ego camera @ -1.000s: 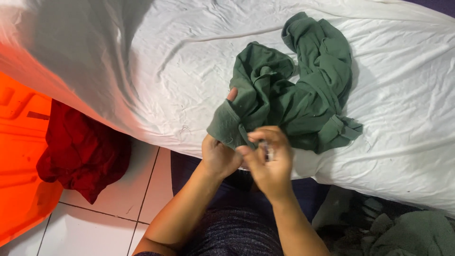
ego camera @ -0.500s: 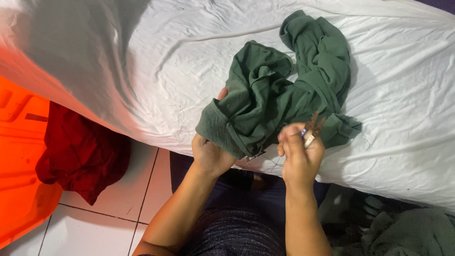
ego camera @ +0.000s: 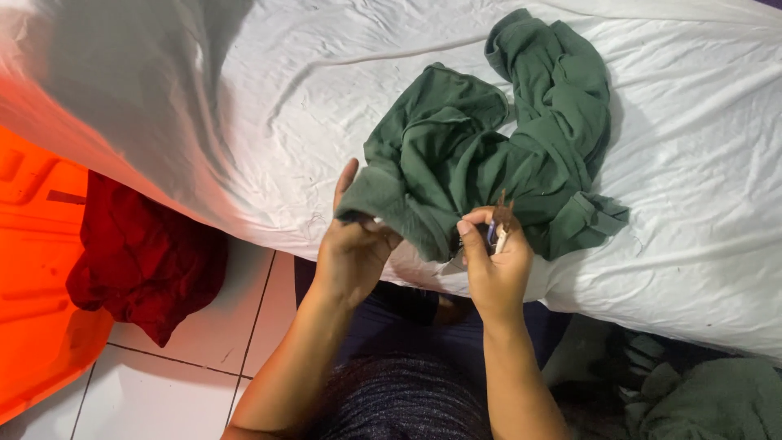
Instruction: Trimming loose threads from a green garment using small scissors
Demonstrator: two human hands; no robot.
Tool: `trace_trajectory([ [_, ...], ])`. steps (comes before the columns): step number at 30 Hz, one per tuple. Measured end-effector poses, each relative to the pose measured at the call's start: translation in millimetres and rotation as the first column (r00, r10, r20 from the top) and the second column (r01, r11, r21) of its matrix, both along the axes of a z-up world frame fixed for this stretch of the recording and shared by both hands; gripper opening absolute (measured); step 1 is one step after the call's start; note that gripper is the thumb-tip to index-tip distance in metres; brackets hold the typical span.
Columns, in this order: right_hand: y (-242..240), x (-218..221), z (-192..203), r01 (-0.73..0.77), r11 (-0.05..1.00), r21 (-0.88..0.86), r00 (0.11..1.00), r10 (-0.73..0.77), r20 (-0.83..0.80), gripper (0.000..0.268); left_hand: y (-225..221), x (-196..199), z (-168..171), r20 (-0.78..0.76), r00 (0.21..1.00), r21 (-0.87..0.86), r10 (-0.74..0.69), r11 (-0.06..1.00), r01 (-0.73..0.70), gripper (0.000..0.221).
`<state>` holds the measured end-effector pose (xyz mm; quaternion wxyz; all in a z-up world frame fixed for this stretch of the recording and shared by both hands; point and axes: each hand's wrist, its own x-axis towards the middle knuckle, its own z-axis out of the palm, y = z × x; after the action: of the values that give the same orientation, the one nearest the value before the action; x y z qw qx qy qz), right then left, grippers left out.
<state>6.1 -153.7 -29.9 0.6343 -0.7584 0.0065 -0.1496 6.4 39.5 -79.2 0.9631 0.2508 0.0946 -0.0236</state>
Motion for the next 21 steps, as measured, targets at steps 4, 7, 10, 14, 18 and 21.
trace_trajectory([
  [4,4,-1,9,-0.014,1.000,-0.015,1.000,0.014,0.025,0.007,-13,-12,39,0.085,0.993,-0.009,-0.086,0.996,0.087,0.097],
  [7,11,-2,19,-0.079,0.995,-0.068,0.993,0.084,0.079,0.008,-24,-3,52,0.027,1.000,0.212,-0.002,0.977,-0.004,0.110],
  [10,15,-4,26,-0.142,0.985,-0.100,0.987,0.148,0.056,0.007,-32,9,55,-0.074,0.991,0.310,0.115,0.947,-0.087,0.101],
  [14,11,-7,25,-0.132,0.988,-0.086,0.991,0.131,-0.020,0.015,-38,8,53,-0.097,0.980,0.313,0.177,0.940,-0.139,0.086],
  [18,15,-6,27,-0.110,0.979,-0.174,0.993,0.115,0.023,0.013,-38,4,52,-0.069,0.984,0.269,0.164,0.953,-0.140,0.082],
  [21,18,-6,28,-0.115,0.993,-0.037,0.993,0.114,-0.027,0.010,-39,1,53,-0.057,0.985,0.255,0.165,0.956,-0.146,0.083],
])
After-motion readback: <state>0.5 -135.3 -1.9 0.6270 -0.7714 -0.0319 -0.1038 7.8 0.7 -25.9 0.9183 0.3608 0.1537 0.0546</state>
